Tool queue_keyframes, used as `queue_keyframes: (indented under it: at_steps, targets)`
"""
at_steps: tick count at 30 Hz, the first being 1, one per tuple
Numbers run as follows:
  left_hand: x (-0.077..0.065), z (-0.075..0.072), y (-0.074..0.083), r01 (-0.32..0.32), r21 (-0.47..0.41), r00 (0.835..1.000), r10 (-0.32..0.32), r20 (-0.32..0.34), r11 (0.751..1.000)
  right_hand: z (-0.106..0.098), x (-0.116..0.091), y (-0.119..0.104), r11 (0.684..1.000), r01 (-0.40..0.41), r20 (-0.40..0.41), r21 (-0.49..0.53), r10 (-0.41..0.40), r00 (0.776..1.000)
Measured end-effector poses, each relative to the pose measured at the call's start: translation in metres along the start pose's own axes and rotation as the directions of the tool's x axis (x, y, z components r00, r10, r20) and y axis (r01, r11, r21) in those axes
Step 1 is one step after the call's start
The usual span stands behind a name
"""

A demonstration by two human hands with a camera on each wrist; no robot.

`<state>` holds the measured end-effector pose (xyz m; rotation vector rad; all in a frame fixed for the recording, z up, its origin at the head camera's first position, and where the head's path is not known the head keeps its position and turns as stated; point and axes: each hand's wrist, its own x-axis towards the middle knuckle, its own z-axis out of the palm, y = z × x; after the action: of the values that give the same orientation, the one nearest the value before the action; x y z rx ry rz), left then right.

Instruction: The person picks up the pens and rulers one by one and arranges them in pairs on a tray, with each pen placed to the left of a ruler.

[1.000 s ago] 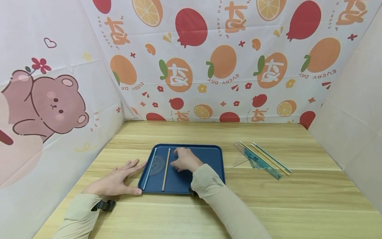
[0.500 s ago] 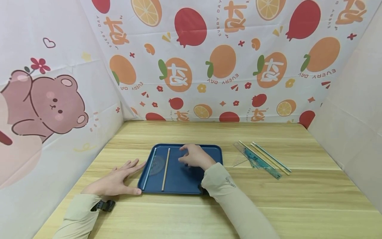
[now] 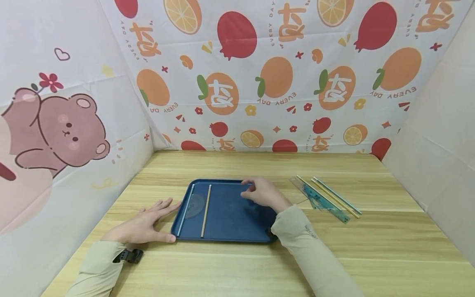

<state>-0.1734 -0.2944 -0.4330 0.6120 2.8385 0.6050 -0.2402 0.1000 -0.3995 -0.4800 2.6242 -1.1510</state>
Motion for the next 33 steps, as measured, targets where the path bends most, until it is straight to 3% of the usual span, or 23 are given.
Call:
queue_keyframes:
  at_steps: [18, 27, 33]
  targets:
    - [0.000, 0.001, 0.000, 0.003, 0.007, 1.000, -0.003, -0.002, 1.000, -0.033, -0.041, 0.032, 0.997, 0.038, -0.092, -0.071, -0.045, 0.995]
    - [0.000, 0.001, 0.000, 0.005, -0.007, 1.000, -0.005, 0.002, 1.000, -0.049, -0.050, 0.058, 0.997, -0.023, -0.110, 0.071, 0.031, 0.993]
    - [0.001, 0.001, -0.002, 0.011, -0.013, 1.000, -0.011, 0.011, 1.000, -0.063, -0.051, 0.074, 0.999, -0.035, -0.157, 0.038, 0.041, 0.987]
